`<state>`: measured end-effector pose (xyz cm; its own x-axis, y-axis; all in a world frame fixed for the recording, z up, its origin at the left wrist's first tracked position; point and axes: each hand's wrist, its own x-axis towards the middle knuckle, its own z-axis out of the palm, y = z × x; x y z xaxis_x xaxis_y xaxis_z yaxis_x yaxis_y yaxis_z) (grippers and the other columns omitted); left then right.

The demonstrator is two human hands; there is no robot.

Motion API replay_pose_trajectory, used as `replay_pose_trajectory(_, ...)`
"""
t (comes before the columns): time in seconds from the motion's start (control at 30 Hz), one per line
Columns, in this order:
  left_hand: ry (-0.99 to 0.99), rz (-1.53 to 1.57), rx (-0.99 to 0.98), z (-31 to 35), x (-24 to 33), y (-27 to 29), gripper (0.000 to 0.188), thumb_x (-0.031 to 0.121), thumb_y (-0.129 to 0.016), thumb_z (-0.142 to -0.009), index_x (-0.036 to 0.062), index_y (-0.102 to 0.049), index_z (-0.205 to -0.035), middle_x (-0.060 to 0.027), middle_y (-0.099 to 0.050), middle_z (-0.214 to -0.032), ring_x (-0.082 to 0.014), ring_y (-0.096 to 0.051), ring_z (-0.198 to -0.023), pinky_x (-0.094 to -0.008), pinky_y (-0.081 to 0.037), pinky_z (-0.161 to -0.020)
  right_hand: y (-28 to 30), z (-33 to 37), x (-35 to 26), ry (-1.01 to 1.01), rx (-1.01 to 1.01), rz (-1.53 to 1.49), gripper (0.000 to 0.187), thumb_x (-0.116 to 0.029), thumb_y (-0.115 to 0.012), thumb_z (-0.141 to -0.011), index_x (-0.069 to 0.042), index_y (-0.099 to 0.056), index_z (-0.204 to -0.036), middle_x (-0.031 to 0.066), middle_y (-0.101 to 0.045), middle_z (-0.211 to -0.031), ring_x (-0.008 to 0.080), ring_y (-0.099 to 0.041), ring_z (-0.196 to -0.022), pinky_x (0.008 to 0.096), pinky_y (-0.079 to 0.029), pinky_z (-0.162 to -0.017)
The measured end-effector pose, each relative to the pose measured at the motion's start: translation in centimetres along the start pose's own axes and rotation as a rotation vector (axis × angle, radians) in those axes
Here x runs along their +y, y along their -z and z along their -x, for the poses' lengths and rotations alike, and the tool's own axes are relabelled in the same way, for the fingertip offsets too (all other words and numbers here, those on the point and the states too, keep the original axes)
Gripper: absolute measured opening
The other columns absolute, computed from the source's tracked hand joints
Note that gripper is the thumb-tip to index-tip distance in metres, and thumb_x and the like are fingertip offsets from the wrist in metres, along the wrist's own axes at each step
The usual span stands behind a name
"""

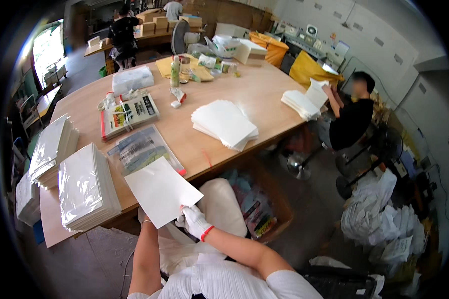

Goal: The person sits on the floor and repeatedly inserts white book covers into clear plastic sleeves. They pick up a cover, slide it into a sleeve, and place the sleeved item onto a stack on the table.

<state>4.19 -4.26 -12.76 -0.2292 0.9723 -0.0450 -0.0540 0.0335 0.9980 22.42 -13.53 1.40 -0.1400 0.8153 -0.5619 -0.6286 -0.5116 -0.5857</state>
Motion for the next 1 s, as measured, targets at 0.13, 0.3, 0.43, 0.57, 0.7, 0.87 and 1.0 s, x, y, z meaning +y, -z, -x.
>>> replay_pose_trajectory(0.13,-0.016,-0.006,0.003,0.6,-0.5,-1.0,0.024,0.013,-0.052,-0.084,0.0018,-0.053,-0.106,-0.0093,-0.059,-0.098,-0.0173,-0.057,-0.088,-0.0284,-0.048,-0.074,-0.6,0.3,0.8,0.062,0.021,0.029,0.007,-0.015,-0.048,-0.088,-0.011,-0.048,-0.094,0.0021,-0.052,-0.075,0.0127,-0.050,-0.053,0.0342,-0.047,-0.054)
replay_pose_trajectory(0.3,-0.021,-0.045,0.002,0.5,0.0,0.0,0.024,0.013,-0.052,-0.084,0.0020,-0.053,-0.106,-0.0095,-0.059,-0.098,-0.0175,-0.057,-0.088,-0.0284,-0.048,-0.074,0.3,-0.1,2.0,0.075,-0.042,0.016,0.008,-0.014,-0.046,-0.089,-0.009,-0.047,-0.095,0.0028,-0.052,-0.078,0.0138,-0.050,-0.054,0.0367,-0.045,-0.053)
replay_pose_trajectory(0.43,-0.037,-0.066,0.003,-0.2,1.3,-1.0,0.024,0.014,-0.052,-0.085,0.0021,-0.053,-0.106,-0.0096,-0.059,-0.098,-0.0177,-0.058,-0.088,-0.0285,-0.048,-0.073,0.5,-0.5,1.5,0.073,-0.060,-0.007,0.008,-0.015,-0.046,-0.089,-0.007,-0.047,-0.094,0.0029,-0.050,-0.077,0.0135,-0.049,-0.054,0.0348,-0.044,-0.053)
replay_pose_trajectory(0.57,-0.033,-0.095,-0.001,-0.4,2.1,-2.0,0.024,0.014,-0.052,-0.085,0.0022,-0.053,-0.106,-0.0097,-0.059,-0.098,-0.0179,-0.058,-0.087,-0.0285,-0.048,-0.073,1.8,-1.7,1.5,0.061,-0.106,-0.023,0.009,-0.014,-0.047,-0.089,-0.006,-0.046,-0.093,0.0036,-0.047,-0.074,0.0141,-0.048,-0.054,0.0326,-0.042,-0.051)
replay_pose_trajectory(0.7,-0.006,-0.116,0.018,0.4,2.8,-2.2,0.024,0.014,-0.051,-0.085,0.0023,-0.054,-0.106,-0.0098,-0.059,-0.098,-0.0180,-0.058,-0.087,-0.0285,-0.049,-0.073,1.8,-2.4,0.0,-0.029,-0.064,0.012,0.009,-0.013,-0.047,-0.088,-0.006,-0.046,-0.092,0.0054,-0.048,-0.070,0.0147,-0.048,-0.052,0.0318,-0.043,-0.049)
replay_pose_trajectory(0.87,0.019,-0.168,0.052,0.4,4.3,-1.6,0.024,0.014,-0.051,-0.085,0.0025,-0.054,-0.106,-0.0100,-0.059,-0.098,-0.0183,-0.058,-0.087,-0.0286,-0.049,-0.072,2.2,-4.1,0.2,-0.131,-0.156,-0.017,0.011,-0.015,-0.048,-0.088,-0.004,-0.047,-0.091,0.0060,-0.050,-0.071,0.0153,-0.050,-0.053,0.0344,-0.048,-0.053)
replay_pose_trajectory(1.0,0.011,-0.176,0.039,0.0,4.4,-2.0,0.024,0.014,-0.051,-0.085,0.0026,-0.054,-0.107,-0.0101,-0.059,-0.098,-0.0184,-0.058,-0.087,-0.0286,-0.049,-0.072,2.2,-4.2,-0.7,-0.126,-0.114,0.034,0.015,-0.017,-0.049,-0.087,-0.003,-0.049,-0.093,0.0072,-0.053,-0.071,0.0150,-0.053,-0.054,0.0326,-0.049,-0.052)
